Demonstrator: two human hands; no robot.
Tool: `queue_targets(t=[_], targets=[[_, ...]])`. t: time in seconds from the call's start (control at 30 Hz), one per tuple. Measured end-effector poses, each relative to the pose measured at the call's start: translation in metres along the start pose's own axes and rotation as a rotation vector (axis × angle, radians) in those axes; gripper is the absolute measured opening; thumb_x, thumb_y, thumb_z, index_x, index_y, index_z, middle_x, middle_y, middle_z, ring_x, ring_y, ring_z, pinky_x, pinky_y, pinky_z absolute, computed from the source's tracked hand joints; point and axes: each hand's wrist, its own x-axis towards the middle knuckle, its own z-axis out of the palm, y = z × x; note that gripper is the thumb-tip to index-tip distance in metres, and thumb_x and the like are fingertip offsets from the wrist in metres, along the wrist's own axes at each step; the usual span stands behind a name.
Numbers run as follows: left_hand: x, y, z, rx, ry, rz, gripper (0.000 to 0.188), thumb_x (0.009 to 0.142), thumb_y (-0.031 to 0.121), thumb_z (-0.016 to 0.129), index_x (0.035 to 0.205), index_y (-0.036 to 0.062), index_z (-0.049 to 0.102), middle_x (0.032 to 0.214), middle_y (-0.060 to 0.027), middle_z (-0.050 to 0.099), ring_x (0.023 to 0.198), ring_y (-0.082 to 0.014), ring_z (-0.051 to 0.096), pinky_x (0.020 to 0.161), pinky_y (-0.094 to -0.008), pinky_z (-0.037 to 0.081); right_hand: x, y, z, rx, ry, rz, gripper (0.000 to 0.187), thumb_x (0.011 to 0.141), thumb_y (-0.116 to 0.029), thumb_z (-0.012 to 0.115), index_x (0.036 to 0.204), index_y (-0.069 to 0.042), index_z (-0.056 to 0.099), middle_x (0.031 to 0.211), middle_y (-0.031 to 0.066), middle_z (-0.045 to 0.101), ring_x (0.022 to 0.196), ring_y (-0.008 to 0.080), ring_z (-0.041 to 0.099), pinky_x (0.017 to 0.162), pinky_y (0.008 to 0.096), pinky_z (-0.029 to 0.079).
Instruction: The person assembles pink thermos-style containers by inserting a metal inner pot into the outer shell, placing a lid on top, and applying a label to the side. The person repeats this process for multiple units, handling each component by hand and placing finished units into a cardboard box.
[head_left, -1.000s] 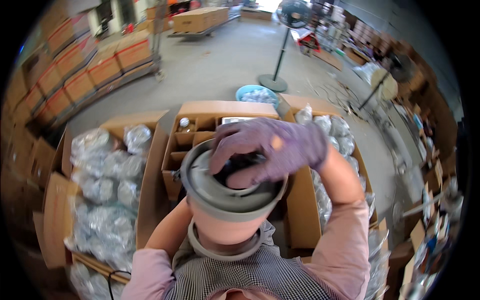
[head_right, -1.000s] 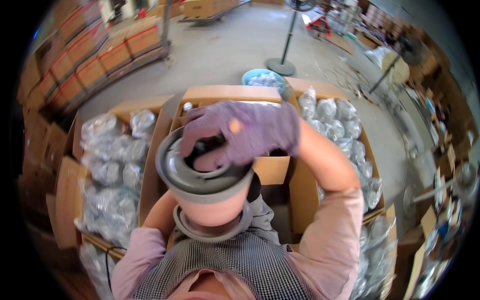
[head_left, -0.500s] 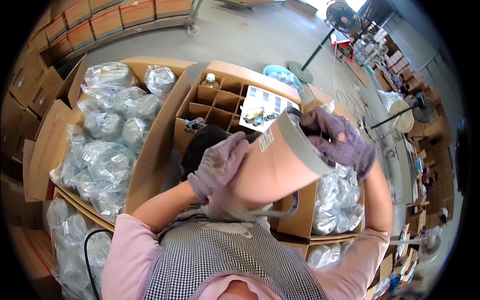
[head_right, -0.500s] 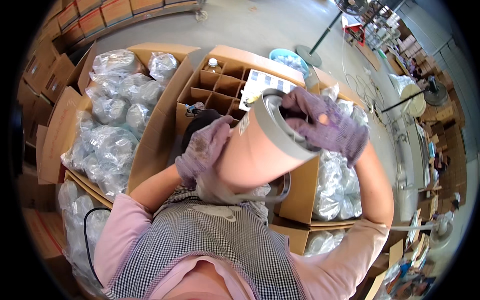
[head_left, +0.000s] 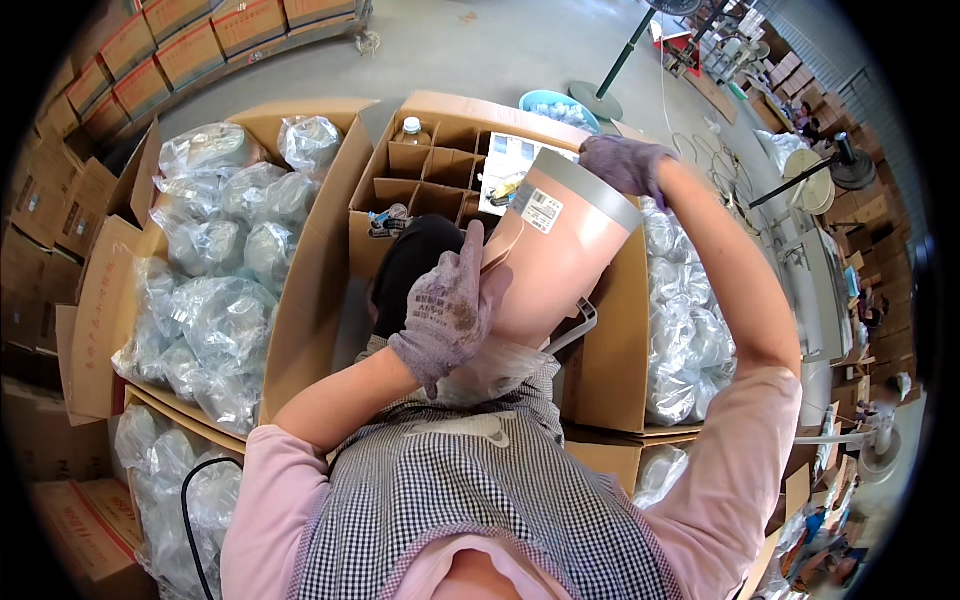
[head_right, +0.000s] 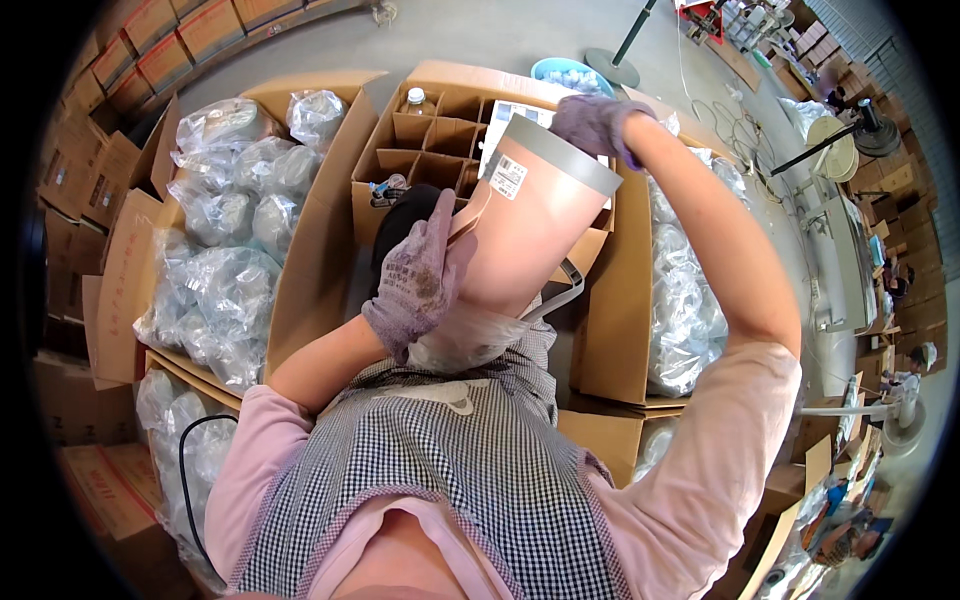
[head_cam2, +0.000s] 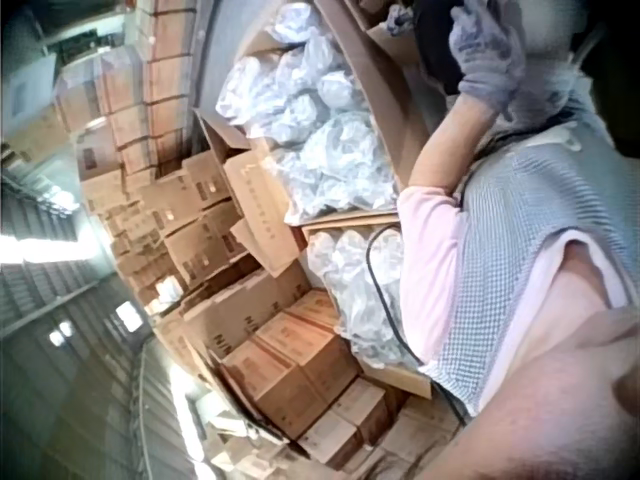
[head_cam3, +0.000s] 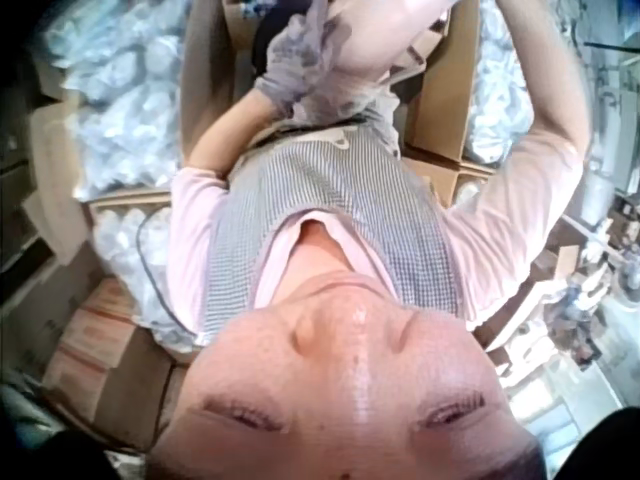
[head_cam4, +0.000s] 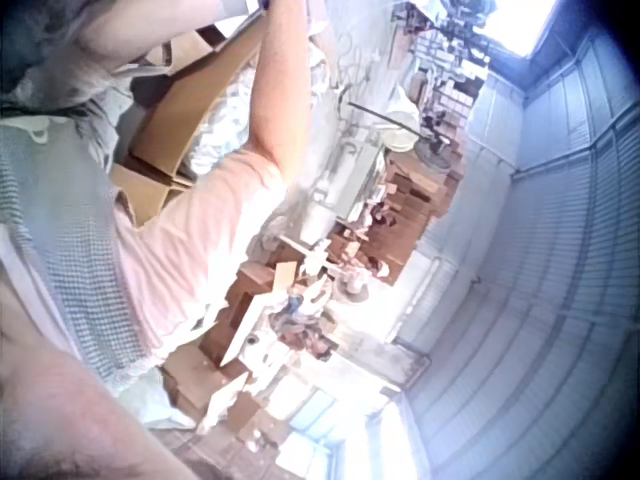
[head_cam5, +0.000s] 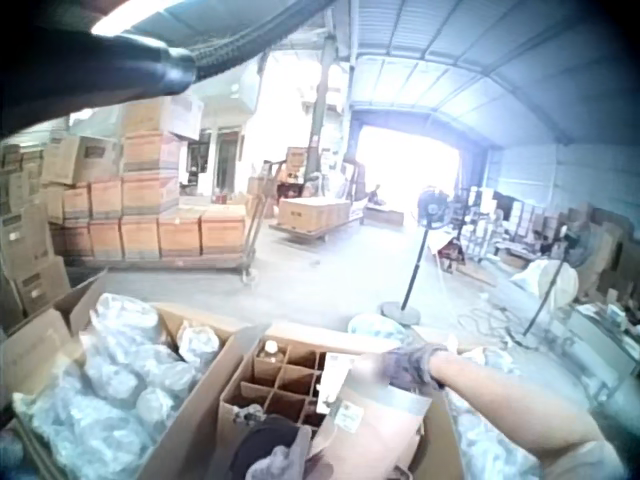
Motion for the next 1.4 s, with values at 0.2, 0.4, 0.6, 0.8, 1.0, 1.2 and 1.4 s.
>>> queue_targets(t=[0.2,0.4,0.6,0.8,1.0,1.2,1.4], targets=[[0.021,-0.042,-0.064,-0.559,-0.352,0.511,0.091,0.081,0.028,0.08,0.154,0.009,0.028,0.143,-0.0242,0.045,0.136,-0.0384,0.041,0.113,-0.0449,0.034,0.033,0.052,0.054,0.208,0.653,-0.28,0.018,0.083,-0.012,0.061,0.098,-0.007,0.07,0.074,0.0082,0.065,0.067,0.0237,0.062,0.066,0.0353,0.052],[0.043,-0.086,-0.067,-0.523,-0.398,0.441,0.024,0.073,0.016,0.083,0.092,0.0118,0.07,0.154,-0.0204,0.035,0.146,-0.0379,0.029,0.117,-0.05,0.026,-0.028,-0.003,-0.01,1.31,0.433,0.027,0.045,0.099,-0.039,0.053,0.105,0.002,0.069,0.069,-0.0024,0.061,0.062,0.0108,0.057,0.063,0.0236,0.047],[0.166,-0.035,-0.11,-0.967,0.137,-0.088,0.027,0.092,0.022,0.064,0.113,0.0035,0.064,0.13,-0.0115,0.056,0.119,-0.0231,0.055,0.1,-0.037,0.044,-0.025,-0.03,-0.046,1.144,0.718,-0.227,0.036,0.096,-0.032,0.056,0.104,0.001,0.068,0.076,0.0029,0.058,0.06,0.0122,0.051,0.06,0.0265,0.047],[0.195,0.007,-0.155,-0.867,0.44,0.181,0.022,0.092,0.022,0.069,0.104,0.0035,0.063,0.095,-0.0003,0.063,0.087,-0.0091,0.058,0.076,-0.0238,0.047,-0.024,-0.076,-0.031,0.276,1.384,-0.45,0.027,0.083,-0.024,0.071,0.104,-0.007,0.071,0.101,0.0132,0.067,0.089,0.0292,0.066,0.078,0.0412,0.053],[0.074,-0.053,-0.11,-0.883,0.038,0.072,0.052,0.096,0.031,0.06,0.137,0.0018,0.047,0.133,-0.0114,0.054,0.119,-0.021,0.055,0.101,-0.0335,0.045,-0.02,-0.082,0.039,0.819,1.601,-0.055,0.022,0.086,-0.005,0.053,0.101,0.0,0.068,0.094,0.0146,0.071,0.087,0.031,0.066,0.081,0.0391,0.052],[-0.053,-0.06,-0.009,-0.958,-0.111,-0.353,0.075,0.083,0.023,0.077,0.146,0.0042,0.04,0.139,-0.0106,0.051,0.129,-0.019,0.046,0.109,-0.0361,0.038,-0.032,-0.09,0.032,0.977,1.403,-0.185,0.038,0.089,-0.023,0.056,0.117,0.0,0.066,0.113,0.0193,0.067,0.106,0.0355,0.061,0.097,0.0413,0.046],[-0.016,-0.068,-0.04,-0.354,0.468,0.152,0.041,0.082,0.01,0.073,0.12,-0.0003,0.063,0.139,-0.0144,0.047,0.128,-0.0249,0.047,0.106,-0.038,0.039,-0.033,-0.103,0.044,0.289,1.46,-0.167,0.066,0.085,-0.044,0.062,0.13,0.003,0.057,0.119,0.0216,0.062,0.112,0.0413,0.058,0.099,0.0494,0.043]])
